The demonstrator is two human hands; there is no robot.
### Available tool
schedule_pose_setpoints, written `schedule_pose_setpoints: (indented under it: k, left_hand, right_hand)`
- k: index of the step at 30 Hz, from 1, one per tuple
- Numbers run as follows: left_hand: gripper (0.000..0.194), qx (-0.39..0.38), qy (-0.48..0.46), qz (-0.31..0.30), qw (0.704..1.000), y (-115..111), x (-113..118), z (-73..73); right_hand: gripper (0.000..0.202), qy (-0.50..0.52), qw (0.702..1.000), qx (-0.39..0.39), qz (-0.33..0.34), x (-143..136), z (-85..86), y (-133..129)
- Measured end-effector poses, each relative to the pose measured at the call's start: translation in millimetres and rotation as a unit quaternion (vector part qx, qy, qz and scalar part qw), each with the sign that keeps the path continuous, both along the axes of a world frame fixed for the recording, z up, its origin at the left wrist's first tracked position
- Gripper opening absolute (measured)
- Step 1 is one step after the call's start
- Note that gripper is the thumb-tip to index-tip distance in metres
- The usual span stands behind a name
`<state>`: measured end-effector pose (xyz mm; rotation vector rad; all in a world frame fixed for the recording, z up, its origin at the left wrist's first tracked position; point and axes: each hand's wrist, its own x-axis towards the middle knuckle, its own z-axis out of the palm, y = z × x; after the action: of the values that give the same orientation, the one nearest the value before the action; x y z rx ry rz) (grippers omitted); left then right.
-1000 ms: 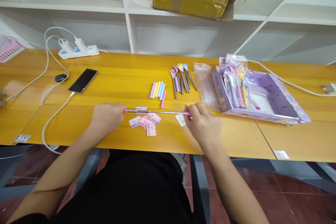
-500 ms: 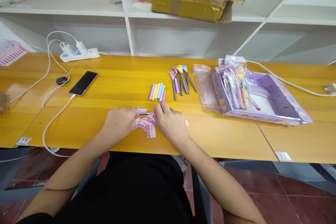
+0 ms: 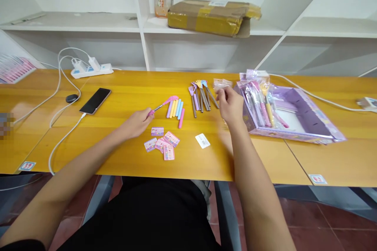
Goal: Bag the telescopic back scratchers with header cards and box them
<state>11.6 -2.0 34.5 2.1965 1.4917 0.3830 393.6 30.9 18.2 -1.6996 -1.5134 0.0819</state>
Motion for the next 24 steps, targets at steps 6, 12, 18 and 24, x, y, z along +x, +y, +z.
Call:
schedule_pose_setpoints:
  k: [6,12,18,24]
  left_hand:
    - [0.022,0.01,-0.17,0.03,0.985,11,-18,-37.9]
    - [0.033,-0.005,-0.267,0.055,0.962,9,-23,-51.2]
    - [0.028,-0.013,-0.259,0.043,0.965,2,-14,-50.0]
    - [0.022,-0.018,-0.265,0.033,0.963,0,-14,-54.2]
  right_hand:
    - [0.036,-0.072,0.988,-0.066,-0.122,36,-29.6,2]
    - [0.036,-0.134,0.977,-0.131,-0.105,41,-32.4,-2]
    - [0.064,-0.214,0.93,-0.254,-0.157,35,-37.6,-12]
    - [0.065,-0.223,0.923,-0.253,-0.183,35,-41.4,-9]
